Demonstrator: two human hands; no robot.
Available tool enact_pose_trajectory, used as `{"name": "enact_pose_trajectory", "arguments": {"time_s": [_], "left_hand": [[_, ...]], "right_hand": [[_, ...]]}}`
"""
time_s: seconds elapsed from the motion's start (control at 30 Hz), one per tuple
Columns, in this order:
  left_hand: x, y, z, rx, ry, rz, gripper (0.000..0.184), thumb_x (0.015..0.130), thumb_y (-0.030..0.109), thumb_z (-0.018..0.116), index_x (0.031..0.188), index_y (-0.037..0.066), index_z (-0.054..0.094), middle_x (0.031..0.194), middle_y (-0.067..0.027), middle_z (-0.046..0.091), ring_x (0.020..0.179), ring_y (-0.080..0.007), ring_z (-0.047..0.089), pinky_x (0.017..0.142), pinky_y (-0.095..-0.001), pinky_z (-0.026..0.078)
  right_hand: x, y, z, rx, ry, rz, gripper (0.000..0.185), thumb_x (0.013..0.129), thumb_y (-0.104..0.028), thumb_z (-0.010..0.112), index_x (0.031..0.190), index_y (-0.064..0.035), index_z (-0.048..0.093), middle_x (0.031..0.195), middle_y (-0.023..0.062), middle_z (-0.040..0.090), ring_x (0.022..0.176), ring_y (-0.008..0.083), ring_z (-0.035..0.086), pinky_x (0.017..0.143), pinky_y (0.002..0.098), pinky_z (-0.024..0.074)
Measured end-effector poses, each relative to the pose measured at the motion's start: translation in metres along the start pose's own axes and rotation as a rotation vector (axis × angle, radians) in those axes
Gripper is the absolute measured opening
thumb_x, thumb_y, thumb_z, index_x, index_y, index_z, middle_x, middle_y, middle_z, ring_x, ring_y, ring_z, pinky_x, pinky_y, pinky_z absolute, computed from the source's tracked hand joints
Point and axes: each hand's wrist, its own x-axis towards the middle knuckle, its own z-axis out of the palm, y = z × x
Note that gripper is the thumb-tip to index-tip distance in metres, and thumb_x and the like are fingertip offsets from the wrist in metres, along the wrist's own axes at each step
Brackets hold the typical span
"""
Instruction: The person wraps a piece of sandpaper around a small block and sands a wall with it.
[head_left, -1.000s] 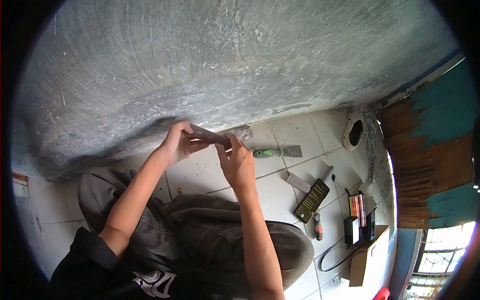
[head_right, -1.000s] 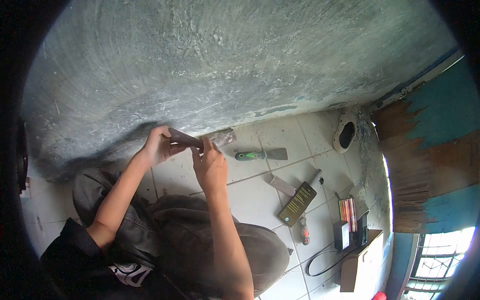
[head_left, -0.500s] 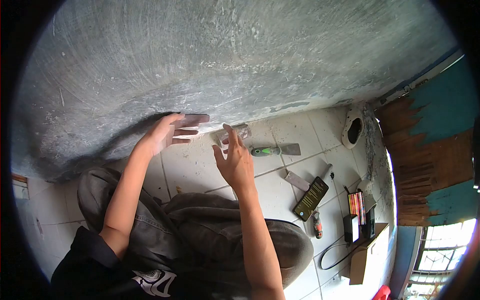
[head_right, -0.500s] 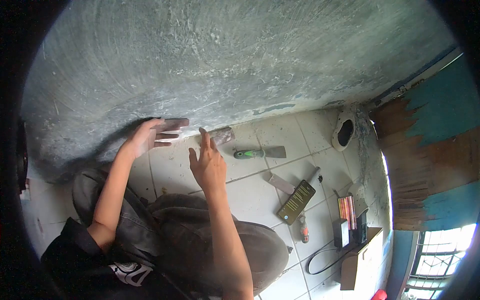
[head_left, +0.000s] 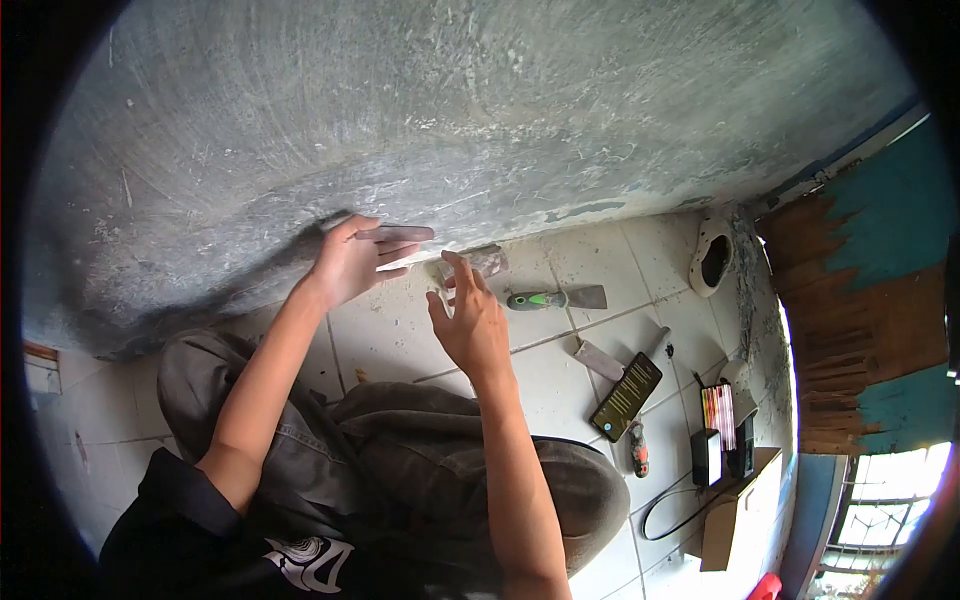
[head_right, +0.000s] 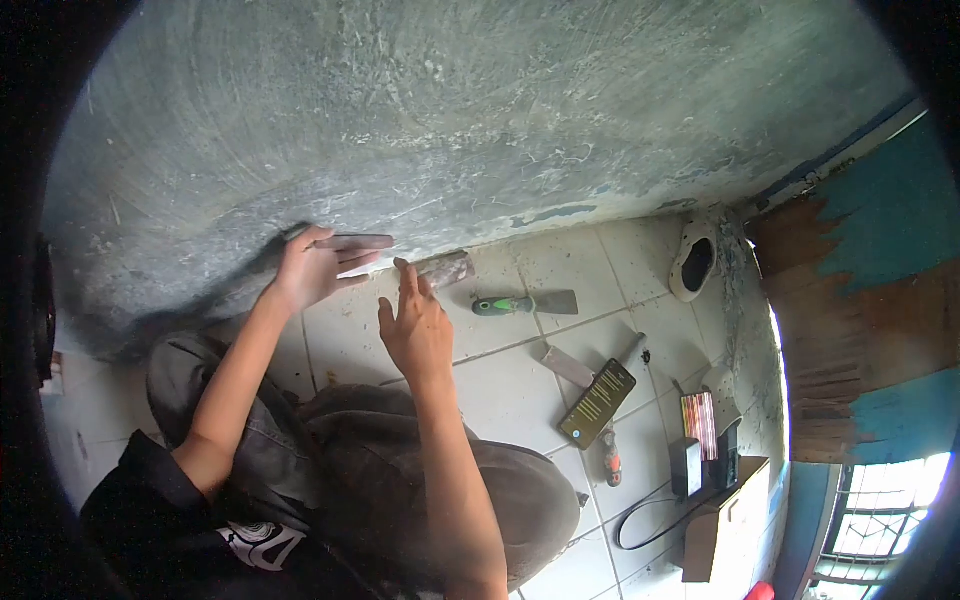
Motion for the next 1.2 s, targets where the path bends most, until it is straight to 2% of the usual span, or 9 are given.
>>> {"name": "enact_pose_trajectory", "arguments": {"time_s": [0.1, 0.7, 0.8, 0.97, 1.2], "left_hand": [[0.001, -0.002, 0.000, 0.011, 0.007, 0.001, 0.059, 0.081, 0.042, 0.043, 0.121, -0.001, 0.051, 0.131, -0.0084, 0.048, 0.115, -0.0148, 0.042, 0.097, -0.0339, 0.033], [0.000, -0.003, 0.008, 0.029, 0.005, 0.021, 0.068, 0.080, 0.044, 0.044, 0.128, -0.005, 0.042, 0.136, -0.0128, 0.042, 0.128, -0.0222, 0.033, 0.099, -0.0348, 0.032], [0.000, -0.002, 0.008, 0.018, 0.002, 0.010, 0.067, 0.080, 0.043, 0.044, 0.128, -0.005, 0.041, 0.136, -0.0132, 0.041, 0.128, -0.0229, 0.033, 0.099, -0.0348, 0.032], [0.000, -0.002, 0.006, 0.007, -0.002, 0.001, 0.065, 0.081, 0.040, 0.043, 0.128, -0.005, 0.041, 0.136, -0.0143, 0.041, 0.129, -0.0240, 0.034, 0.101, -0.0353, 0.031], [0.000, -0.004, 0.007, -0.001, 0.027, 0.011, 0.060, 0.082, 0.038, 0.043, 0.124, -0.005, 0.046, 0.137, -0.0151, 0.040, 0.129, -0.0258, 0.033, 0.103, -0.0373, 0.027]], "right_hand": [[0.000, -0.001, -0.002, 0.024, -0.022, 0.046, 0.048, 0.077, -0.015, 0.058, 0.122, -0.0100, 0.043, 0.104, 0.0184, 0.057, 0.085, 0.0391, 0.059, 0.070, 0.0457, 0.0486], [-0.004, 0.004, 0.004, -0.050, -0.046, -0.004, 0.036, 0.076, -0.015, 0.062, 0.108, -0.0070, 0.050, 0.096, 0.0163, 0.060, 0.083, 0.0360, 0.060, 0.069, 0.0441, 0.0495], [-0.006, 0.004, 0.003, -0.058, -0.087, 0.016, 0.034, 0.077, -0.018, 0.062, 0.108, -0.0064, 0.055, 0.091, 0.0154, 0.063, 0.085, 0.0325, 0.062, 0.072, 0.0411, 0.0488], [-0.010, 0.010, 0.005, -0.187, -0.320, 0.112, 0.038, 0.077, -0.022, 0.063, 0.110, -0.0059, 0.055, 0.096, 0.0183, 0.063, 0.093, 0.0335, 0.060, 0.081, 0.0415, 0.0470], [-0.011, 0.005, 0.000, -0.248, -0.496, 0.184, 0.041, 0.079, -0.027, 0.063, 0.114, -0.0074, 0.053, 0.104, 0.0187, 0.061, 0.101, 0.0327, 0.056, 0.088, 0.0407, 0.0442]]}}
